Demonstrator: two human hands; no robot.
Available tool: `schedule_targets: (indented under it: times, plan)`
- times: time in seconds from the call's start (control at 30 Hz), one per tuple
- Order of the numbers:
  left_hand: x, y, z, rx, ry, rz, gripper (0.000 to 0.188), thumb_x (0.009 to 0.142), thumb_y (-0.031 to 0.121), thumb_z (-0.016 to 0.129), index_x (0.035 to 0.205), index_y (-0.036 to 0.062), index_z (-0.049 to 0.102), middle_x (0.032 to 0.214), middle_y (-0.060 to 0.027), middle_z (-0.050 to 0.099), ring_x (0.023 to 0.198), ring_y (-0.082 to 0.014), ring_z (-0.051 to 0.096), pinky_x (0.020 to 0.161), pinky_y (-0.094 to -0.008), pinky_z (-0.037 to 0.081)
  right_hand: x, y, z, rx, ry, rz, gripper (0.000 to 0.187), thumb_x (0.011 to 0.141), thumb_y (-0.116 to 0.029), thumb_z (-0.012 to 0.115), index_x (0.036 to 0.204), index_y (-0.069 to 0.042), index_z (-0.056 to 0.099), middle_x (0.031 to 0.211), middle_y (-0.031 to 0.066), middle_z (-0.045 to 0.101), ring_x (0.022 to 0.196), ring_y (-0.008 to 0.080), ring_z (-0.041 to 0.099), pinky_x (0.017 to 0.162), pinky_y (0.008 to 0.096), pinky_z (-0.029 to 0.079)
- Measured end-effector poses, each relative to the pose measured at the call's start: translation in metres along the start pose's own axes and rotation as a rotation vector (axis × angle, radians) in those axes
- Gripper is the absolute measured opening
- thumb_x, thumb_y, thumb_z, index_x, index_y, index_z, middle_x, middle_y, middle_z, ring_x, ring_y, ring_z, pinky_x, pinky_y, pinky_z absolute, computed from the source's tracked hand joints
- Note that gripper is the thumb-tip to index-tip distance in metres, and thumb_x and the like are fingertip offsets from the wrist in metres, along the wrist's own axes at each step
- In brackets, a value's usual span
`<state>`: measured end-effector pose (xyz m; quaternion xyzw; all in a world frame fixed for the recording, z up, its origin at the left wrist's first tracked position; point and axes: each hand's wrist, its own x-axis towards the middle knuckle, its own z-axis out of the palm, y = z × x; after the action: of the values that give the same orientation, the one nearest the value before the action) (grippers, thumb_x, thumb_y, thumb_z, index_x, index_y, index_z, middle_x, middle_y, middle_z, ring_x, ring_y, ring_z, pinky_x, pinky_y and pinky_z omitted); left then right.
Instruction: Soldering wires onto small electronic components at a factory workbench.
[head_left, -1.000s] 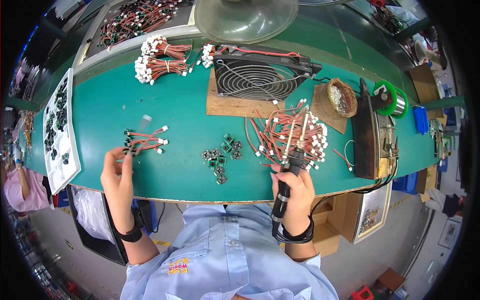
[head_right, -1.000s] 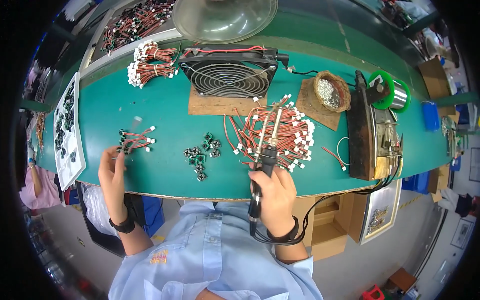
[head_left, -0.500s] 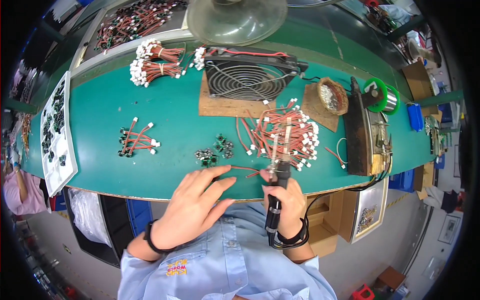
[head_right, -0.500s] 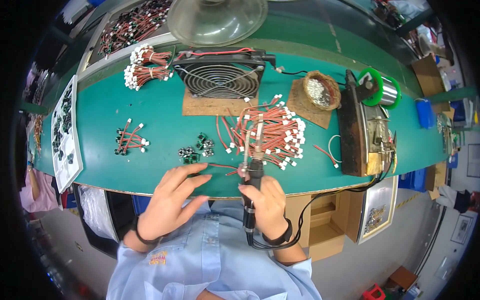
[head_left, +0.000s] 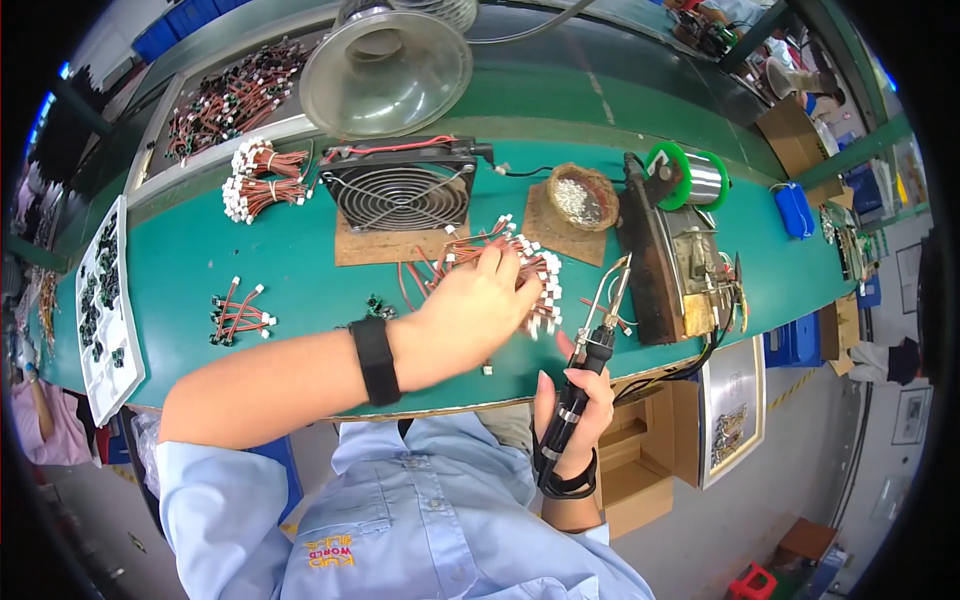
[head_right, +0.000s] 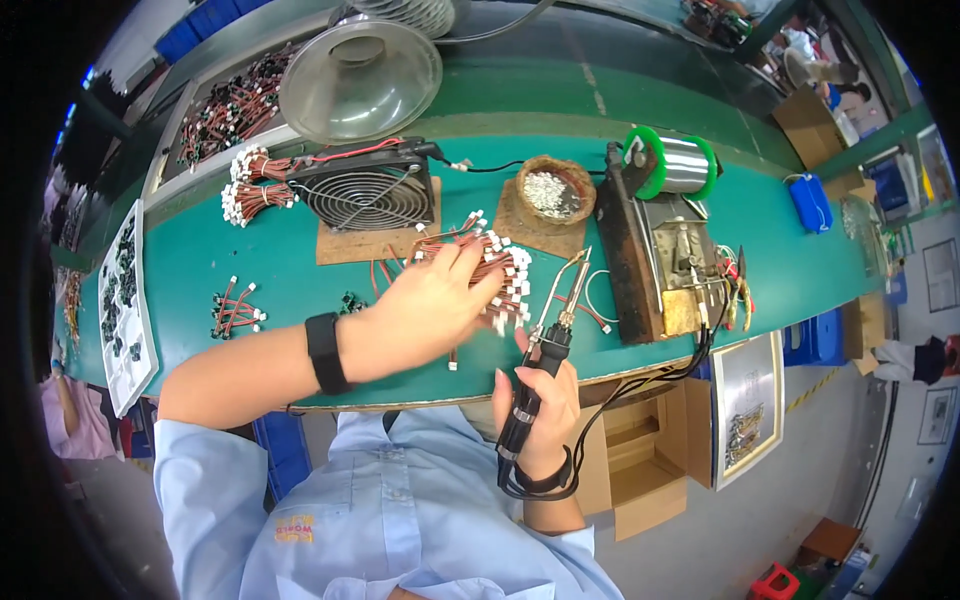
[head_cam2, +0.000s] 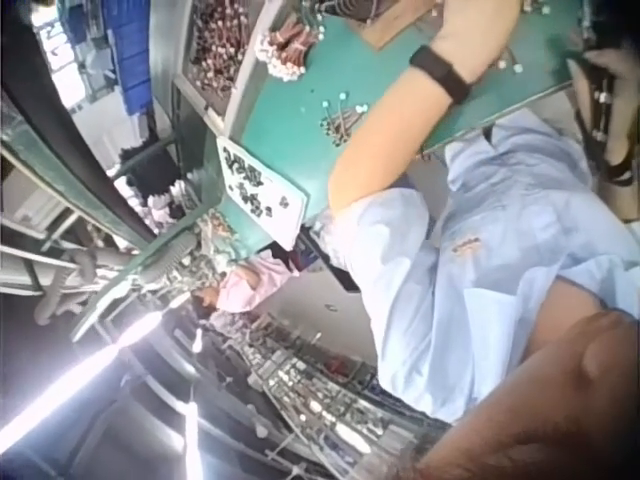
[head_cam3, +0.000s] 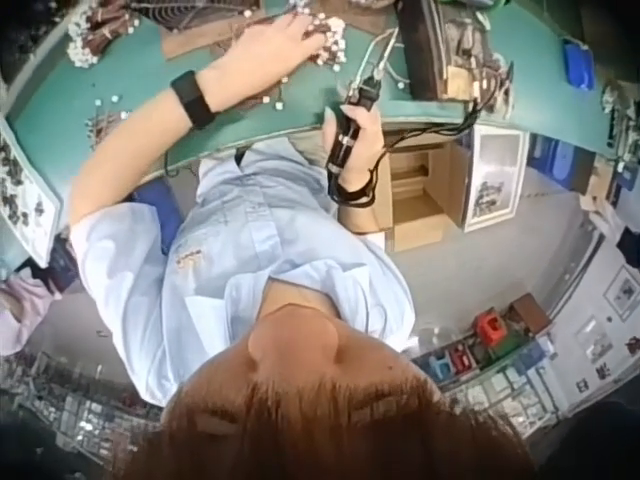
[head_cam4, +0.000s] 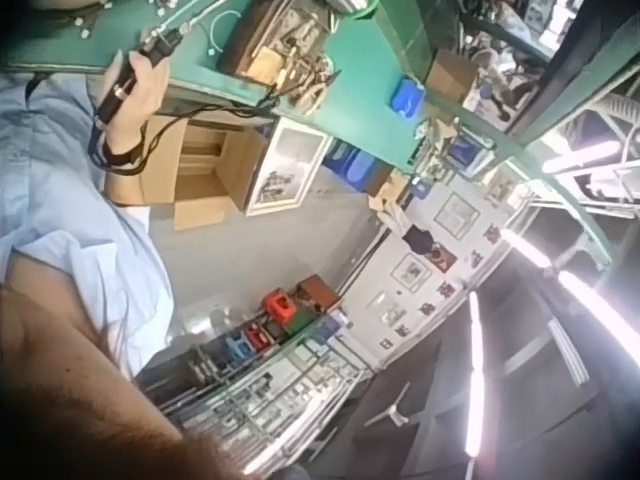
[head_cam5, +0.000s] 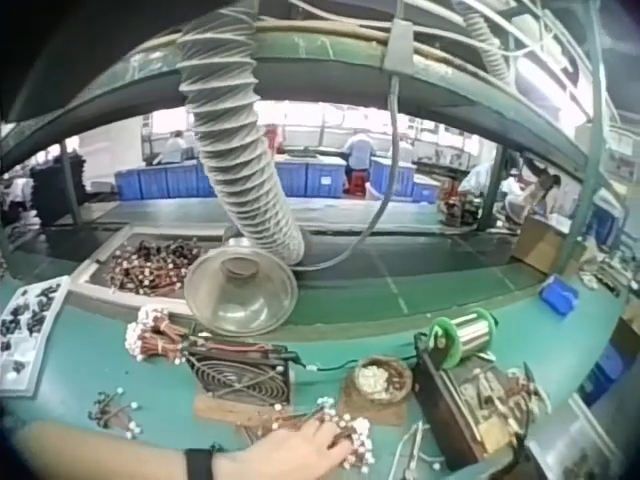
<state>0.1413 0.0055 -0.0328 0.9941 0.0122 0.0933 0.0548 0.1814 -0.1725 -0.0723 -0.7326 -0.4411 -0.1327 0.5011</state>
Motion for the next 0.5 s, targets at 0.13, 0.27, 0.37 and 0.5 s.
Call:
schedule_targets:
  times: [0.13,0.27,0.37,0.5]
  plan:
    - [0.015,-0.011,-0.006,-0.037,-0.131,0.128,0.035,0.074,0.009,0.06,0.107,0.0022,0.051,0.115,-0.02,0.049,0.105,-0.0311,0.052,0.071,-0.0362,0.053,-0.006,0.007,-0.007,0.034,0.036,0.011,0.035,0.075,0.002,0.067,0.099,-0.008,0.042,0.101,0.0218,0.064,0.091,0.0293,0.061,0.084,0.0349,0.044]
    - [0.006,-0.004,-0.03,-0.062,-0.128,0.101,0.024,0.076,0.005,0.053,0.1,0.0026,0.051,0.108,-0.0162,0.053,0.102,-0.0292,0.054,0.065,-0.0355,0.053,-0.007,0.007,-0.007,0.05,0.112,-0.007,0.037,0.071,0.004,0.068,0.098,-0.006,0.046,0.097,0.0189,0.065,0.083,0.0285,0.062,0.078,0.035,0.047]
    - [-0.016,0.008,-0.042,-0.099,-0.087,0.052,0.03,0.074,0.007,0.058,0.103,0.0031,0.052,0.107,-0.0139,0.054,0.097,-0.0297,0.056,0.071,-0.0364,0.053,-0.009,-0.001,-0.007,0.066,0.124,-0.029,0.036,0.071,0.006,0.067,0.097,-0.006,0.047,0.096,0.018,0.065,0.081,0.0275,0.062,0.076,0.0341,0.048]
    - [-0.068,0.023,-0.062,-0.031,0.21,0.118,0.034,0.07,0.008,0.064,0.102,0.0038,0.054,0.105,-0.0124,0.056,0.09,-0.0306,0.058,0.075,-0.038,0.051,-0.018,-0.008,-0.005,0.038,0.022,0.034,0.03,0.08,0.004,0.061,0.099,-0.008,0.04,0.101,0.0205,0.065,0.093,0.0242,0.062,0.083,0.0299,0.045]
